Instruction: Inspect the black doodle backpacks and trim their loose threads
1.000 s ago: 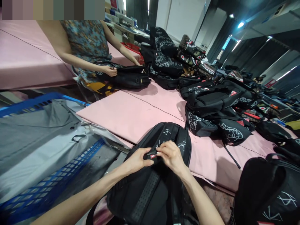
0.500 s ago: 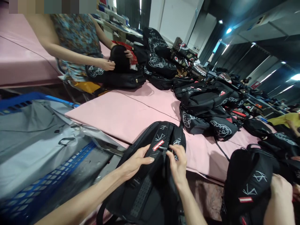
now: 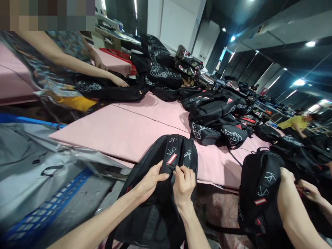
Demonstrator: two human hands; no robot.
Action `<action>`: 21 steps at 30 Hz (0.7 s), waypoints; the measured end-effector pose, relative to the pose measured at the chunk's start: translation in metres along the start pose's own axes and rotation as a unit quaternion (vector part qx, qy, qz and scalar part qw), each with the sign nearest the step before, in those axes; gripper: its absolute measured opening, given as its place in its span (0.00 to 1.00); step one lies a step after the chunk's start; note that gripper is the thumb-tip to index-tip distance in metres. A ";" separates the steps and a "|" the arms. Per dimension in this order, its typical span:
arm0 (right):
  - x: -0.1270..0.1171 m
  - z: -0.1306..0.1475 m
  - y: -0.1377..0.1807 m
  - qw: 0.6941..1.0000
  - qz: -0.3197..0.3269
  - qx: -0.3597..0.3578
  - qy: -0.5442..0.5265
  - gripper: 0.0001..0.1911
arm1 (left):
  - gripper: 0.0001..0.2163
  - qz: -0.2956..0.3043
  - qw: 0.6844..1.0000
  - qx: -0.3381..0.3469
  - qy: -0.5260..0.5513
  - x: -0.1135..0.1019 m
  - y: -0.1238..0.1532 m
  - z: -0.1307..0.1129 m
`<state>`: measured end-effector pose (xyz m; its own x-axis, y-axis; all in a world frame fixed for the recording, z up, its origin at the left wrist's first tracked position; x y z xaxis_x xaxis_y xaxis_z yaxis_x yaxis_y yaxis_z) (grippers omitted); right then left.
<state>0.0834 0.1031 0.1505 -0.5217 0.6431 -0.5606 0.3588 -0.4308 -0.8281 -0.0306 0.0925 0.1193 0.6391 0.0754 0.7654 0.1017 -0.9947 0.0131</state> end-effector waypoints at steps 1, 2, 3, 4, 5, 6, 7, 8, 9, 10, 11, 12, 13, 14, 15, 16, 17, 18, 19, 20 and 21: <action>0.000 0.001 0.001 1.000 -0.005 -0.003 0.007 0.11 | 0.21 -0.005 1.000 0.000 -0.004 -0.001 0.000 0.000; 0.000 0.001 0.002 1.000 -0.009 -0.005 0.013 0.10 | 0.21 -0.010 1.000 0.001 -0.007 -0.002 0.000 0.001; -0.001 0.001 0.002 1.000 -0.012 -0.006 0.017 0.10 | 0.21 -0.012 1.000 0.000 -0.008 -0.003 0.001 0.001; -0.001 0.001 0.003 1.000 -0.011 -0.008 0.020 0.10 | 0.21 -0.014 1.000 -0.002 -0.006 -0.004 0.001 0.002; -0.002 0.000 0.004 1.000 -0.007 -0.011 0.021 0.09 | 0.22 -0.015 1.000 -0.005 -0.003 -0.005 0.001 0.003; -0.002 -0.002 0.004 1.000 -0.002 -0.012 0.020 0.09 | 0.22 -0.014 1.000 -0.009 0.000 -0.006 0.001 0.004; -0.003 -0.003 0.005 1.000 0.004 -0.014 0.018 0.10 | 0.21 -0.013 1.000 -0.014 0.003 -0.006 0.000 0.005; -0.003 -0.004 0.005 1.000 0.010 -0.015 0.015 0.10 | 0.21 -0.009 1.000 -0.018 0.004 -0.005 0.000 0.006; -0.002 -0.003 0.005 1.000 0.015 -0.015 0.012 0.10 | 0.21 -0.007 1.000 -0.020 0.003 -0.005 -0.001 0.007; -0.002 -0.003 0.005 1.000 0.018 -0.015 0.010 0.11 | 0.21 -0.007 1.000 -0.020 -0.002 -0.004 -0.002 0.008; 0.000 -0.001 0.005 1.000 0.022 -0.014 0.007 0.10 | 0.21 -0.009 1.000 -0.019 -0.008 -0.004 -0.002 0.009; 0.001 0.001 0.005 1.000 0.026 -0.011 0.003 0.10 | 0.21 -0.011 1.000 -0.019 -0.015 -0.006 -0.003 0.010; 0.003 0.003 0.005 0.999 0.034 -0.004 -0.007 0.09 | 0.21 -0.013 0.999 -0.022 -0.023 -0.008 -0.002 0.012; 0.006 0.002 0.005 0.998 0.050 0.009 -0.030 0.08 | 0.22 -0.012 0.999 -0.029 -0.034 -0.013 -0.001 0.014; 0.010 -0.002 0.006 0.994 0.075 0.034 -0.068 0.08 | 0.23 -0.013 0.998 -0.039 -0.047 -0.021 0.002 0.016; 0.014 -0.010 0.008 0.984 0.109 0.072 -0.118 0.08 | 0.24 -0.021 0.996 -0.052 -0.065 -0.034 0.006 0.018; 0.020 -0.023 0.012 0.966 0.147 0.123 -0.172 0.08 | 0.25 -0.043 0.993 -0.067 -0.089 -0.051 0.011 0.019; 0.025 -0.040 0.019 0.940 0.184 0.184 -0.221 0.08 | 0.27 -0.073 0.987 -0.085 -0.116 -0.072 0.018 0.019; 0.030 -0.060 0.029 0.909 0.213 0.250 -0.256 0.08 | 0.28 -0.120 0.976 -0.103 -0.147 -0.096 0.025 0.017; 0.035 -0.082 0.040 0.880 0.230 0.315 -0.271 0.09 | 0.28 -0.162 0.963 -0.118 -0.178 -0.121 0.033 0.013; 0.039 -0.104 0.052 0.856 0.235 0.373 -0.270 0.12 | 0.29 -0.198 0.950 -0.126 -0.208 -0.142 0.040 0.005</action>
<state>0.1621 0.1717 0.0866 -0.8097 -0.0115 -0.5867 0.1376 -0.9756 -0.1708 -0.1132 0.0422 0.0075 0.8395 0.4163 0.3492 0.2451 -0.8636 0.4405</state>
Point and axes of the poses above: each hand's wrist, its own y-axis away from the middle knuckle, its own x-axis out of the palm, z = x × y, the point moved 6 cm from there along -y, towards the middle knuckle, and after that the axes turned 12 degrees about y, right-handed, at the moved point
